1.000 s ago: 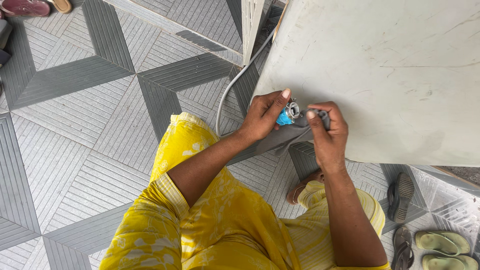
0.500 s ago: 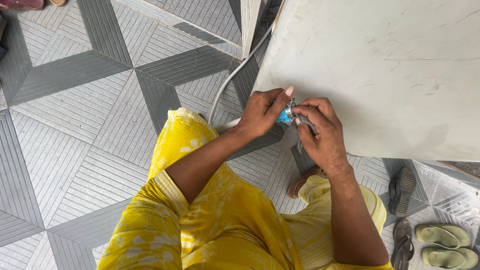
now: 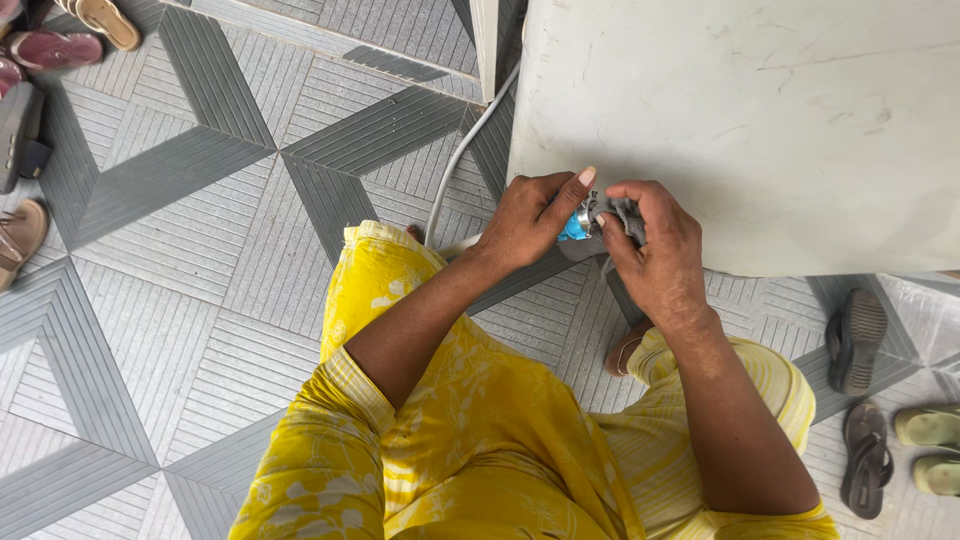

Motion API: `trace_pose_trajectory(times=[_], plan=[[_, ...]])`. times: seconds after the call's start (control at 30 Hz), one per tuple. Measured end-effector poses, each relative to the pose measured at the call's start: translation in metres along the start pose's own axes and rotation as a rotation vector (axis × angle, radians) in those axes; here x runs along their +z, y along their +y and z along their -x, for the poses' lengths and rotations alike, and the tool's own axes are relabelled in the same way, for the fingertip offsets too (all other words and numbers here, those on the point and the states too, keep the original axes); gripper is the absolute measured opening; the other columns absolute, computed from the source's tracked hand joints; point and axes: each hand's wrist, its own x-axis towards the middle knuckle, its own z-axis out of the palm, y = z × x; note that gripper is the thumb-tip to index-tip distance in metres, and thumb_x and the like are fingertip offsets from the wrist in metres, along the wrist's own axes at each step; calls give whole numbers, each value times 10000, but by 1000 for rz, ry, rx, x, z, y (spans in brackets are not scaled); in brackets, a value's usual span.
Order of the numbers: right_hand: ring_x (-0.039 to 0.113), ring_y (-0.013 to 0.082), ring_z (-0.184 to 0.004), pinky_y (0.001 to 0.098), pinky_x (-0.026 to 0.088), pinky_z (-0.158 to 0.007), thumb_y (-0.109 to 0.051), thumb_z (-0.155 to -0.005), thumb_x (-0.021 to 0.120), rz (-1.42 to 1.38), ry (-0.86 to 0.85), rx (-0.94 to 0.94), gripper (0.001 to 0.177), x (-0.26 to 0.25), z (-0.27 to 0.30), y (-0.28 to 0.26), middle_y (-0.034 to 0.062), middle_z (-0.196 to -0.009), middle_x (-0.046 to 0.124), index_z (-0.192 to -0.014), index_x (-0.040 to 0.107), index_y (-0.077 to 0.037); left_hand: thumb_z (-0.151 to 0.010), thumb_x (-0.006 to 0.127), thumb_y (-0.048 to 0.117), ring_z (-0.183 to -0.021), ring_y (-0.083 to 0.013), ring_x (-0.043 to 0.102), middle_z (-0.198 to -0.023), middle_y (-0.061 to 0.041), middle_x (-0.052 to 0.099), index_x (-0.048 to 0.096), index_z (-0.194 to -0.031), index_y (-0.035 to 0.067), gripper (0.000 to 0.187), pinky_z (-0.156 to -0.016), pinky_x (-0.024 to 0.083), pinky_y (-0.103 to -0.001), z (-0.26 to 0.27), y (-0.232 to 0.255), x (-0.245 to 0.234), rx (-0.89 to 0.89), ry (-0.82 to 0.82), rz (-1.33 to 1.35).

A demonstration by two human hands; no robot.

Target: The person manipulates a blue water inlet valve and its metal ring by hand before using a grey cloth to wipe the front surface of a washing machine.

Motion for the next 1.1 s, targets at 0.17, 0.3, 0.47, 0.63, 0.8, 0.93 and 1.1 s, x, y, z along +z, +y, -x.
trace_pose_trajectory(times=[0.17,0.3,0.47,0.63,0.8,0.93,1.1], plan=[[706,179,-906,304,595,-718,54,-906,716,2,-74,-120,230,-6,-3,0,75,-1035,674,-1102,690,-63,-1082,400,490,-426,-112,528,-481,-27,517,683,-769,42,616,-420,409,-327,1,3,-1,26,108,32],[705,179,-877,315,587,-701,45,-902,731,-19,-18,-115,225,-3,-3,4,73,-1024,676,-1086,696,-81,-1104,372,449,-413,-101,541,-476,-21,515,682,-817,41,588,-420,427,-304,-1,1,-1,87,101,46],[705,177,-865,280,592,-645,-20,-941,756,154,-3,-51,153,3,-3,5,84,-1020,672,-1064,679,-69,-1108,364,407,-394,-123,514,-485,-30,516,639,-754,46,576,-397,398,-309,-2,-1,4,130,100,-54],[717,175,-886,284,605,-683,9,-910,730,68,-71,-143,204,-5,-4,3,69,-1045,672,-1086,669,-76,-1104,362,401,-397,-116,540,-485,-18,533,650,-775,64,552,-388,418,-299,-2,0,2,112,118,-33],[704,174,-844,290,574,-625,7,-950,736,60,29,-47,163,2,-3,1,75,-1034,664,-1077,651,-51,-1116,388,391,-388,-132,515,-469,-35,501,624,-729,54,565,-406,418,-304,-3,-4,4,120,38,-84],[710,166,-874,281,589,-666,-17,-964,750,95,38,-101,152,3,-2,0,74,-1036,667,-1079,662,-64,-1113,380,388,-394,-121,533,-484,-20,512,625,-755,53,548,-395,418,-302,-3,-4,3,152,92,-67],[695,123,-818,259,550,-658,-21,-948,737,-80,-76,-70,132,-6,-1,11,51,-986,702,-1055,694,-85,-1110,372,390,-405,-111,540,-487,-17,520,665,-801,48,546,-398,418,-302,-2,-5,0,141,115,1]])
